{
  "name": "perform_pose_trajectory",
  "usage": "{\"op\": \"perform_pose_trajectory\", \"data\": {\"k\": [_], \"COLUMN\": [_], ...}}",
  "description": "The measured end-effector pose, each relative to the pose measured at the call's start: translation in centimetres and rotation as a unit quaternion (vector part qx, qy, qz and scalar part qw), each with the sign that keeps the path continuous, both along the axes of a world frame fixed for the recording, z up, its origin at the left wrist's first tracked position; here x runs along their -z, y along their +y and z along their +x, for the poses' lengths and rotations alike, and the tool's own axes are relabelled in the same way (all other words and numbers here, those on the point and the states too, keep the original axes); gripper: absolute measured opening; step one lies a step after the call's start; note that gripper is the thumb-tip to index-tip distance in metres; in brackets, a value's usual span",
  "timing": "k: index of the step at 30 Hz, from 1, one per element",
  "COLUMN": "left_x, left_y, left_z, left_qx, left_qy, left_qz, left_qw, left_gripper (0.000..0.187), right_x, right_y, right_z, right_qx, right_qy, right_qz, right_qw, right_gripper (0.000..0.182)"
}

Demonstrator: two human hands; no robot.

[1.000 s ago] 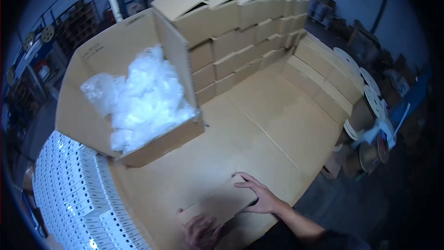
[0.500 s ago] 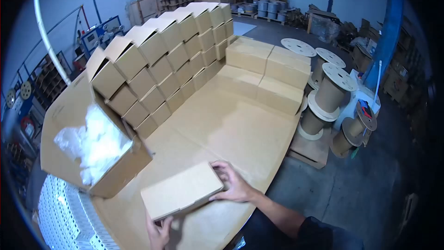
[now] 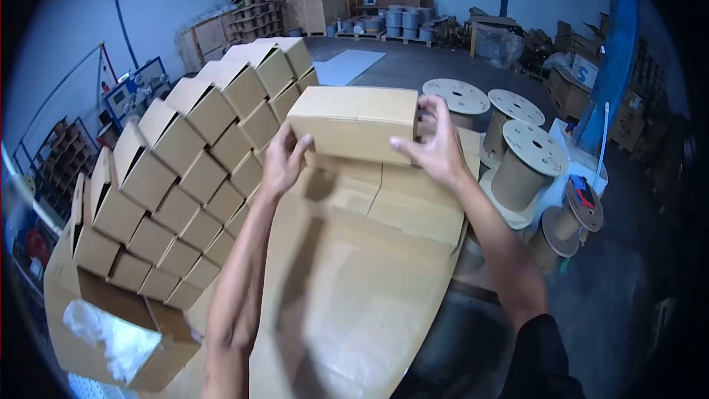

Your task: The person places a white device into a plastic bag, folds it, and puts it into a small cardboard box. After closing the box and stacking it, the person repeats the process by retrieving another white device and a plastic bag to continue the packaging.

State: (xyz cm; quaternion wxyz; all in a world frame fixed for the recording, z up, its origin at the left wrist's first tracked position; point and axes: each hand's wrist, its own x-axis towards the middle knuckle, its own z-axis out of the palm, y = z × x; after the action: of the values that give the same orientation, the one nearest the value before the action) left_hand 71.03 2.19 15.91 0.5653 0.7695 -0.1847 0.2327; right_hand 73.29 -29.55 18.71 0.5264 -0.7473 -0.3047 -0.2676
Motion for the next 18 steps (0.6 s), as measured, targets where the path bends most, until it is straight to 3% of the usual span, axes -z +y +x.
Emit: {"op": "perform_pose_trajectory", "data": {"k": [2,4,6,9,18], "left_x": [-0.3,-0.2,0.7,3.3,3.5], "left_y": [-0.1,0.2,0.6,1.6,0.5], "left_z": [6.8,11.4,15.1,19.2,18.7], "left_qx": [-0.012,-0.037,-0.024,-0.056,-0.158], "left_qy": [0.015,0.054,0.075,0.026,-0.009], "left_qz": [-0.008,0.023,0.028,0.052,0.090], "left_qw": [1.000,0.998,0.996,0.997,0.983], "left_gripper": [0.050,0.048,0.048,0.047,0.050], "right_x": [-2.4,-2.2,-1.4,0.3,2.8], "right_y": [0.2,0.2,0.3,0.5,1.5], "right_z": [4.0,8.0,10.8,13.4,14.7], "right_qx": [0.020,0.068,0.082,0.078,0.084], "right_qy": [0.069,0.007,0.025,0.069,0.097], "right_qz": [-0.021,-0.067,-0.084,-0.085,-0.079], "right_qw": [0.997,0.995,0.993,0.991,0.989], "right_gripper": [0.087,0.086,0.085,0.085,0.086]}}
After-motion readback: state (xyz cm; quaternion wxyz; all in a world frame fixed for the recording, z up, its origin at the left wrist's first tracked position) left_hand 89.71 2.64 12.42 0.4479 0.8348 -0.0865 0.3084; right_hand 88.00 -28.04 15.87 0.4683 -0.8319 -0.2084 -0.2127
